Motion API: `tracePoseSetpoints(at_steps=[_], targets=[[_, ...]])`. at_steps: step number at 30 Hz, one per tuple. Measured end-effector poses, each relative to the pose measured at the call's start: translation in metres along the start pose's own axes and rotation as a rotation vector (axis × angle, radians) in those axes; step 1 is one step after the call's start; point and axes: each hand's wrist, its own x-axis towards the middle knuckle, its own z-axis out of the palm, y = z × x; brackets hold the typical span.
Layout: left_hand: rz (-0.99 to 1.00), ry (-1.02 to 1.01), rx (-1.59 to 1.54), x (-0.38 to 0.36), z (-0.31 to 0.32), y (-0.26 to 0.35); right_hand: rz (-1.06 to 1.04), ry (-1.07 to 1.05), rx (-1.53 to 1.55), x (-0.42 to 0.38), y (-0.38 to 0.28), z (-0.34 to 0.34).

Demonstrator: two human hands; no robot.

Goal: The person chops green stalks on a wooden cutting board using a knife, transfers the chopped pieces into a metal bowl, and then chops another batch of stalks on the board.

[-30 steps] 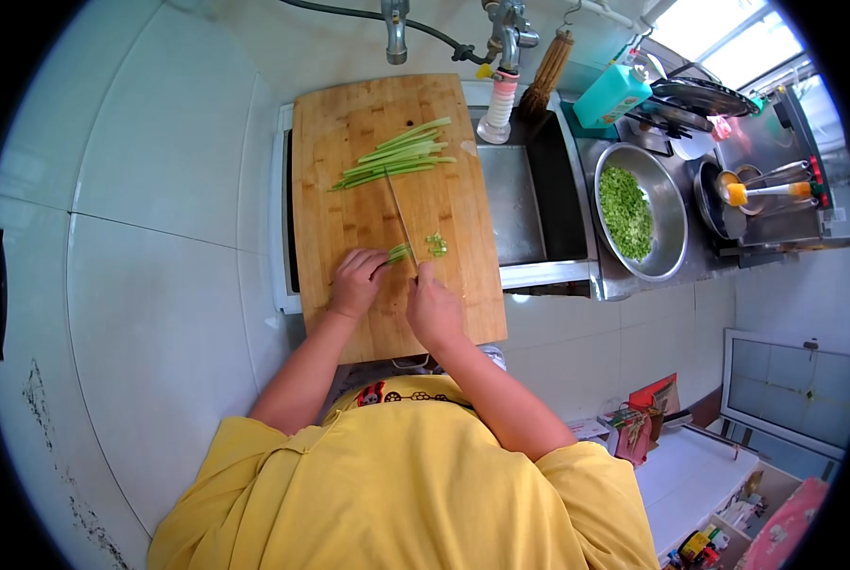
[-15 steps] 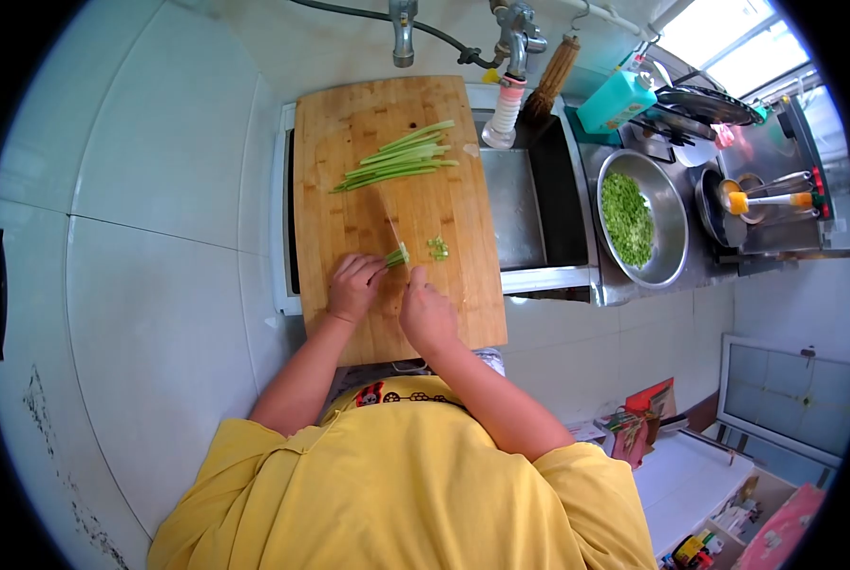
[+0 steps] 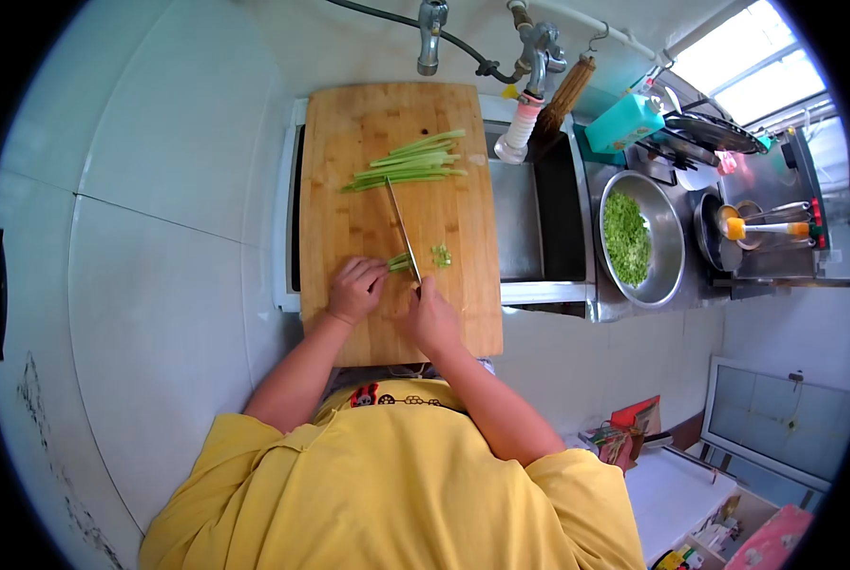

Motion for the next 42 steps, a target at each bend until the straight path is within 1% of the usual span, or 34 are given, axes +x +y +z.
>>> tracePoseSetpoints(at_steps=[1,3,7,9,22,30,36,42], targets=[[0.000,-0.002,-0.005,0.000,0.000,0.000,-0.008,-0.001,0.000,0.001,0.001,-0.001],[0.000,-0.010,-0.008,-0.002,-0.001,0.000,0.047,-0.036,0.024,0.000,-0.002,-0.003],[-0.007,-0.008,-0.016,-0.003,0.001,0.000,0.033,-0.027,-0.004,-0.001,-0.014,-0.014],[-0.006,-0.010,-0.010,-0.002,0.001,0.001,0.047,-0.076,-0.069,0.000,-0.019,-0.018],[-0.013,-0.001,-0.003,-0.003,0.000,-0.001,0.029,-0.107,-0.076,0.003,-0.020,-0.015],[-0.019,-0.008,-0.016,-0.002,-0.003,0.000,0.110,-0.190,-0.145,0.011,-0.028,-0.011],[-0.011,0.002,-0.033,-0.001,-0.001,0.000,0.090,-0.065,-0.036,0.006,-0.014,-0.003],[-0.023,-0.001,-0.045,-0.003,0.000,-0.001,0.010,-0.050,-0.017,0.002,-0.018,-0.012]])
